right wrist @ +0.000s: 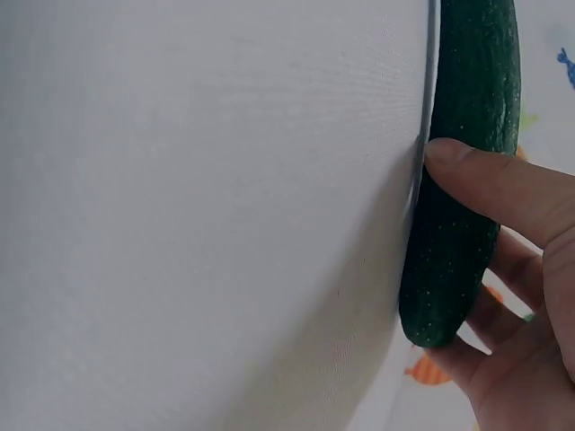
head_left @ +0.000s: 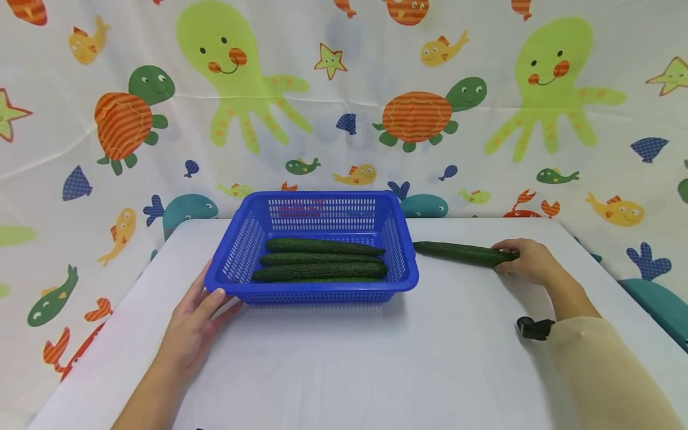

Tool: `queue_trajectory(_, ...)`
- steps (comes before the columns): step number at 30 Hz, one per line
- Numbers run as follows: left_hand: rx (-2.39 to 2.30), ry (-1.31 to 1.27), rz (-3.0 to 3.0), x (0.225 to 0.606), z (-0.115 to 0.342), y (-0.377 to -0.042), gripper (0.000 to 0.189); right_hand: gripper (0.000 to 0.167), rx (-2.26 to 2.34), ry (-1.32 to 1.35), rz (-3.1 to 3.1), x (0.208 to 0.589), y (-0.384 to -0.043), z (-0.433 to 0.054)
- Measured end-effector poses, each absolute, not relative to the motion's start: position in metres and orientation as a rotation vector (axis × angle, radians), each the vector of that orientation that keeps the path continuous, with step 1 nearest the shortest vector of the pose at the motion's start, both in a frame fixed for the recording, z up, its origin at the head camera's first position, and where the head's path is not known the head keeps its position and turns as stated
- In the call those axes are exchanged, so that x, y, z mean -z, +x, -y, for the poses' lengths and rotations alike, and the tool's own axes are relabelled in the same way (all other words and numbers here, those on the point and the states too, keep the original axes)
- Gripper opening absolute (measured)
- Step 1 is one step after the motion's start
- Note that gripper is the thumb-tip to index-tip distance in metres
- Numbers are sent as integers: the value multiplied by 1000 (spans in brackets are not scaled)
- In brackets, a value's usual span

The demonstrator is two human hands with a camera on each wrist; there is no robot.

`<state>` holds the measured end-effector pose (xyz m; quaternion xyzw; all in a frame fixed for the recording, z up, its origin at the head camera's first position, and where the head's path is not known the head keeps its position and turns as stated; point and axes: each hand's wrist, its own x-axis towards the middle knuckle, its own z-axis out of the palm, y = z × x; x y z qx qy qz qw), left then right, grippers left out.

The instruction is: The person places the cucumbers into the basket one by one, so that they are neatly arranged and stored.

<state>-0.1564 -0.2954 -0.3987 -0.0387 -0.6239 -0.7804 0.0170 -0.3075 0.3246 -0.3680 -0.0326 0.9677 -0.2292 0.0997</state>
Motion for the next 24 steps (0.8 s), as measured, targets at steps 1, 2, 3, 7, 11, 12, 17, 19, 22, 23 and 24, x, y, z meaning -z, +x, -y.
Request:
queue_trajectory(1,2427,-125,1936,399,295,-156,62,53,688,-90,-2858,368,-307,-325)
queue_trajectory(2,2429,-128,1932,399,295,-156,62,53,697,-86,-2855,367,-306,-324)
queue_trajectory(3,2431,-129,1929,399,295,-156,62,54,705,-90,-2855,367,-306,-324)
queue_trajectory(7,2432,-131,1925,397,294,-155,62,58,737,-96,-2858,365,-303,-325)
queue_trajectory(11,2439,-133,1923,396,293,-155,62,64,784,-69,-2856,366,-300,-327)
queue_trajectory(12,2438,-131,1924,396,293,-155,62,66,801,-60,-2852,365,-299,-327)
queue_trajectory(17,2431,-122,1926,396,293,-155,62,67,845,-44,-2869,363,-298,-327)
queue_trajectory(19,2433,-123,1923,397,294,-154,62,66,841,-50,-2887,362,-298,-327)
queue_trajectory(22,2433,-132,1922,397,294,-154,62,64,829,-59,-2913,358,-297,-326)
queue_trajectory(23,2434,-137,1921,397,295,-155,62,64,829,-58,-2917,357,-296,-326)
queue_trajectory(24,2435,-143,1920,397,295,-155,62,64,834,-55,-2918,355,-296,-325)
